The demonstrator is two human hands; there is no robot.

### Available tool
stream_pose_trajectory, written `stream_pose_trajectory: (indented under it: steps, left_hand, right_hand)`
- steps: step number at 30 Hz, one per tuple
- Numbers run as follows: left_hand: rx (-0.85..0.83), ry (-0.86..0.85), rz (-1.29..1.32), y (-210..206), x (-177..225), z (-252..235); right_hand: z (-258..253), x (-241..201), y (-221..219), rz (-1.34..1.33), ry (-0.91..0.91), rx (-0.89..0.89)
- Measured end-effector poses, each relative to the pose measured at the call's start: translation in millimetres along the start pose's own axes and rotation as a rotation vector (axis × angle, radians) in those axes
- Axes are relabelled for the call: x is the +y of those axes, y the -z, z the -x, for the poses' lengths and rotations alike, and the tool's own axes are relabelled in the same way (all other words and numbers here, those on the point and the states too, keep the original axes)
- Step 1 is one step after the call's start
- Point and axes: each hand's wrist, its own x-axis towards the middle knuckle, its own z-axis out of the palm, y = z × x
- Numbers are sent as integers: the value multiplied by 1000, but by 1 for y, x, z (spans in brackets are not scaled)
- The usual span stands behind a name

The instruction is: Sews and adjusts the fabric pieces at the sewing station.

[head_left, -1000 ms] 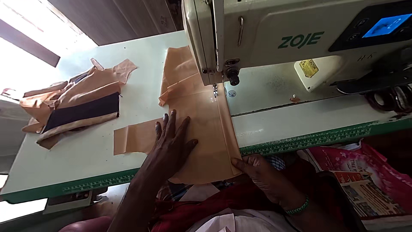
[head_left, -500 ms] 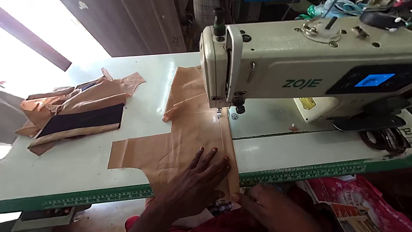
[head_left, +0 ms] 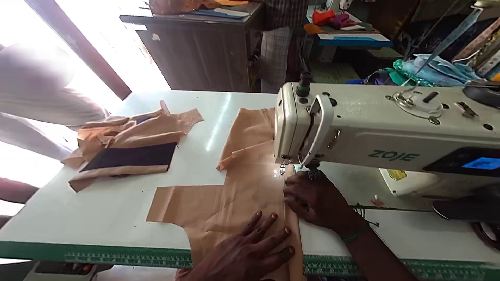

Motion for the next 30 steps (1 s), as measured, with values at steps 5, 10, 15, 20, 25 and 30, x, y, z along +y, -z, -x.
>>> stream_pose_trajectory:
  steps: [5, 10, 15, 20, 25, 30]
  left_hand:
    - [-50, 26, 57, 5, -3, -1]
    - [-35, 10, 53, 5, -12, -3]
    - [-61, 16, 38, 9, -17, -6]
    - [-75, 54, 40, 13, -23, -12]
    - [-108, 87, 77, 20, -32, -21]
    - [-122, 104, 122, 25, -43, -29]
  right_hand:
    - [4, -4, -1, 32, 4, 13]
    - [3, -5, 1, 36, -9, 3]
    - [3, -4, -2, 51, -46, 21]
    - [2, -3, -3, 57, -76, 28]
    - [3, -4, -4, 71, -137, 5]
    - [2, -3, -5, 88, -188, -21]
